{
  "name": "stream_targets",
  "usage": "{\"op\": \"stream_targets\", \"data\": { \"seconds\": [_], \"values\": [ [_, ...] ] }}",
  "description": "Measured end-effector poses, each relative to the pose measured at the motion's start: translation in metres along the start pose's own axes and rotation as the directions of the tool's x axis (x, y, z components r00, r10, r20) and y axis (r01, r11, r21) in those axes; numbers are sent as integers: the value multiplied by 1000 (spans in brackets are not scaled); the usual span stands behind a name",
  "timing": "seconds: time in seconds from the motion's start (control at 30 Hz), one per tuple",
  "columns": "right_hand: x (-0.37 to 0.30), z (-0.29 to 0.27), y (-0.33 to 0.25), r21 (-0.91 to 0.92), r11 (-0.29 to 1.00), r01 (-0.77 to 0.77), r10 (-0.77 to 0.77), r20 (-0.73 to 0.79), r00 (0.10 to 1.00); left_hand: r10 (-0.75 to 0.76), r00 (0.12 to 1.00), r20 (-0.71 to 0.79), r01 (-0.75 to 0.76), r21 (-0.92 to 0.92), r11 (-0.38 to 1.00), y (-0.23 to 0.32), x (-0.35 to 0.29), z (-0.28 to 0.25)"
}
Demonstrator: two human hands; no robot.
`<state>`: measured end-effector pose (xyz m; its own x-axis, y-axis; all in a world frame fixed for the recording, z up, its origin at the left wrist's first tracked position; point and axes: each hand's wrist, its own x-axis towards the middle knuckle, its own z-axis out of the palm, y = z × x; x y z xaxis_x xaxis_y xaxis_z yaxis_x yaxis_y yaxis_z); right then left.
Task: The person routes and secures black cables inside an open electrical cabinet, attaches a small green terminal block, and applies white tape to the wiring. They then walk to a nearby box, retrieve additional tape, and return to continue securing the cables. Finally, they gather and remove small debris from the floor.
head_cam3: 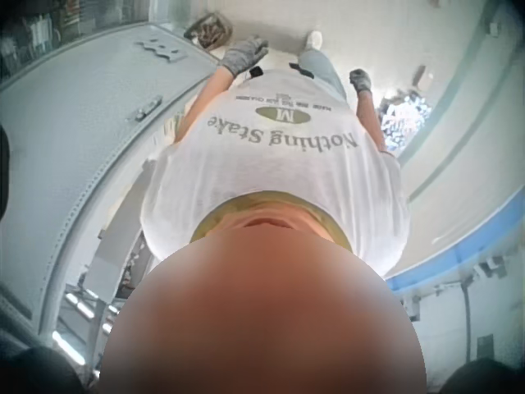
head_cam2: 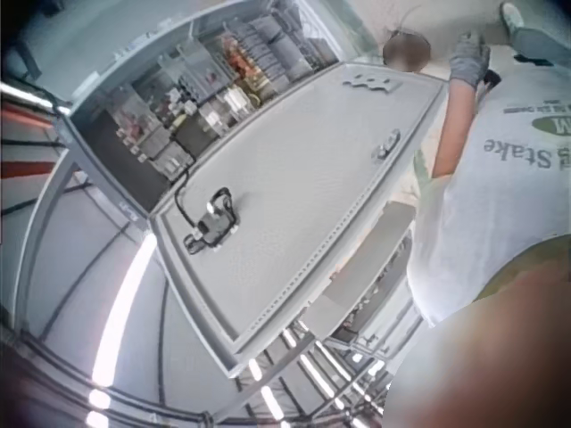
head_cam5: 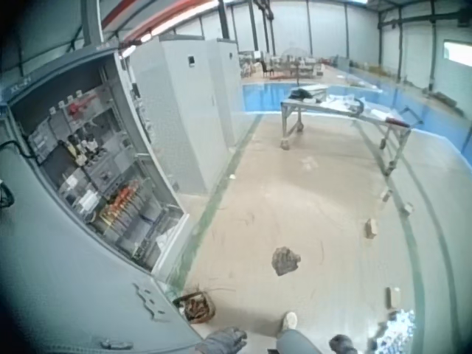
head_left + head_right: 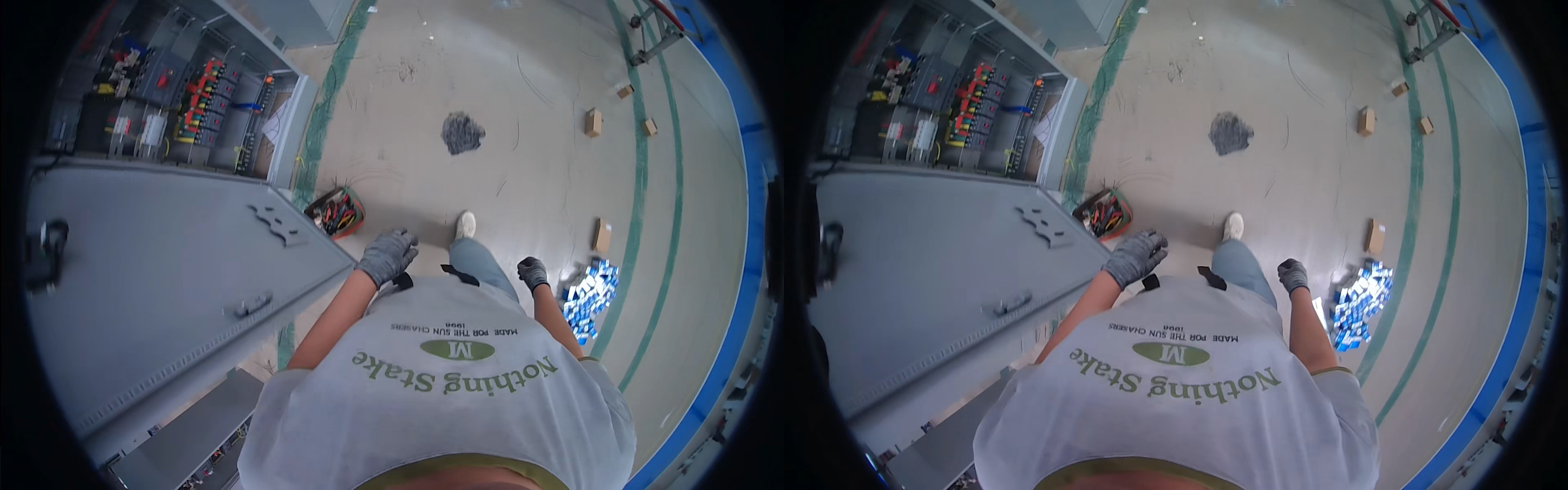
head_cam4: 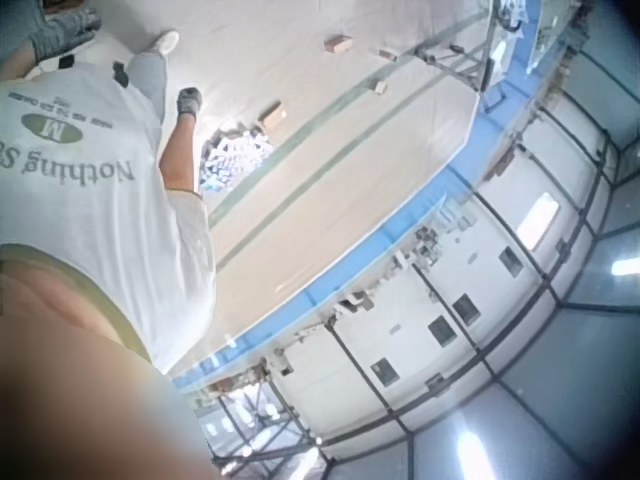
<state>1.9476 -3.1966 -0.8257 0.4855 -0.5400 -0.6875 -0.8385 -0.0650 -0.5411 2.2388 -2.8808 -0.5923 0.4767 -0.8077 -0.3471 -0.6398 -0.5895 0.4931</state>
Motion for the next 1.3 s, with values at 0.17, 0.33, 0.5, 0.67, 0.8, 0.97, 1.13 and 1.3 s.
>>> {"op": "stream_targets", "data": {
  "seconds": [0.17, 0.33, 0.5, 0.67, 0.8, 0.97, 1.13, 1.3],
  "values": [
    [155, -98, -127, -300, 907, 295, -307, 7, 952, -49, 997, -61, 36, -202, 979, 3, 95, -56],
    [262, -120, -291, -263, 901, 345, -364, -23, 931, -236, 971, -39, 212, -313, 926, -27, 166, -79],
    [344, -68, -387, -326, 881, 344, -339, 73, 938, -324, 946, 21, 301, -436, 848, -109, 256, -105],
    [402, -55, -452, -428, 892, 144, -86, 151, 985, -271, 962, -31, 238, -391, 889, -199, 393, -150],
    [489, -54, -486, -348, 931, 112, -82, 100, 992, -270, 958, -98, 182, -519, 835, -252, 487, -215],
    [595, -34, -595, -11, 999, 49, -48, 77, 996, -390, 921, -21, 294, -621, 727, -305, 564, -239],
    [737, 4, -654, -109, 987, 118, -102, 148, 984, -464, 885, 47, 374, -667, 644, -348, 623, -214],
    [880, 58, -660, -390, 862, 325, -264, 202, 943, -687, 717, 119, 496, -780, 382, -380, 689, -160]
  ]
}}
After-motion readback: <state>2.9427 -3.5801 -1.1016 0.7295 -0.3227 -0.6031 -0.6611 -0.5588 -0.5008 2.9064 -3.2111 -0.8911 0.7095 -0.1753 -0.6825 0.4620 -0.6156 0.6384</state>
